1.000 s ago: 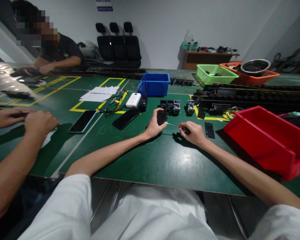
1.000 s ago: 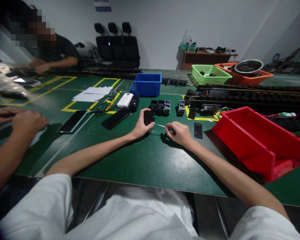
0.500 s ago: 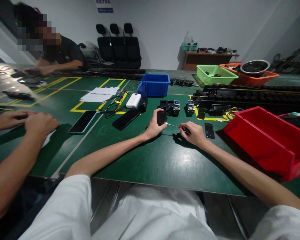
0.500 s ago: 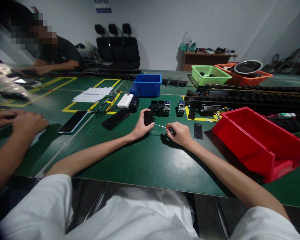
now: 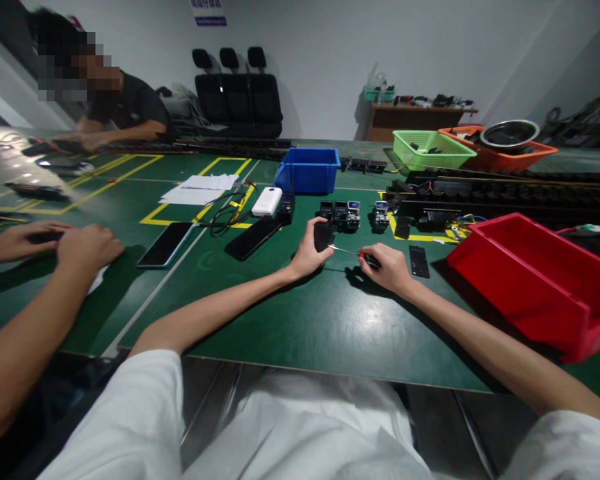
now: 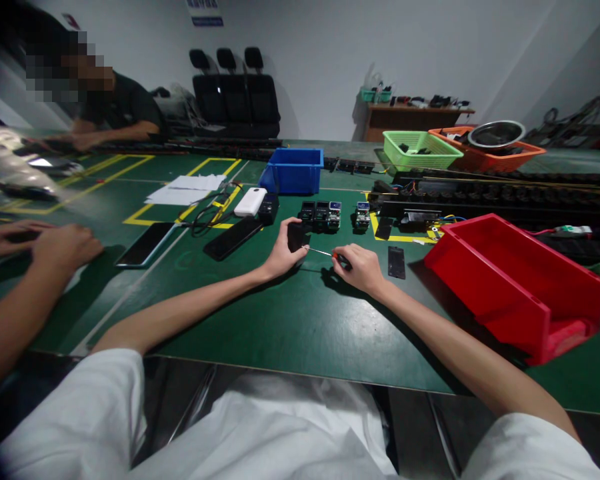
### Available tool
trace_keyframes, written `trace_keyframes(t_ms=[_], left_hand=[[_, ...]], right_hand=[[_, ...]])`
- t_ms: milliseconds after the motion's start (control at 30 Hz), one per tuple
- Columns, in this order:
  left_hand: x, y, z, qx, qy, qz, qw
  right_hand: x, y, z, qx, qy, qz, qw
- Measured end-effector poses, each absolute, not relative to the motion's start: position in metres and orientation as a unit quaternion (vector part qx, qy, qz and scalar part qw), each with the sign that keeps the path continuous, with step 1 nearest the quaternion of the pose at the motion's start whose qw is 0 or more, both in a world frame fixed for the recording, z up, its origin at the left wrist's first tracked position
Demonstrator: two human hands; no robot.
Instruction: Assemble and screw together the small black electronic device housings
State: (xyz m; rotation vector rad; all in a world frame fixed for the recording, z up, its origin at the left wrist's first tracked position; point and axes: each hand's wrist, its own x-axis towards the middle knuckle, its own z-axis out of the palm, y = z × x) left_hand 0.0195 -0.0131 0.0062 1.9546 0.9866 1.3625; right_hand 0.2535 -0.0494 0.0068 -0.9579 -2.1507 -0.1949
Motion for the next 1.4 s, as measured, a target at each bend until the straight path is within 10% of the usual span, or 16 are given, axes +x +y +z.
trace_keyframes(t_ms=[1400], left_hand=[[0.0193, -0.0139, 0.0073, 0.726, 0.367, 0.507, 0.287]], right_hand=[[0.2561, -0.0460, 0.0038, -0.352, -0.845, -0.076, 0.394]])
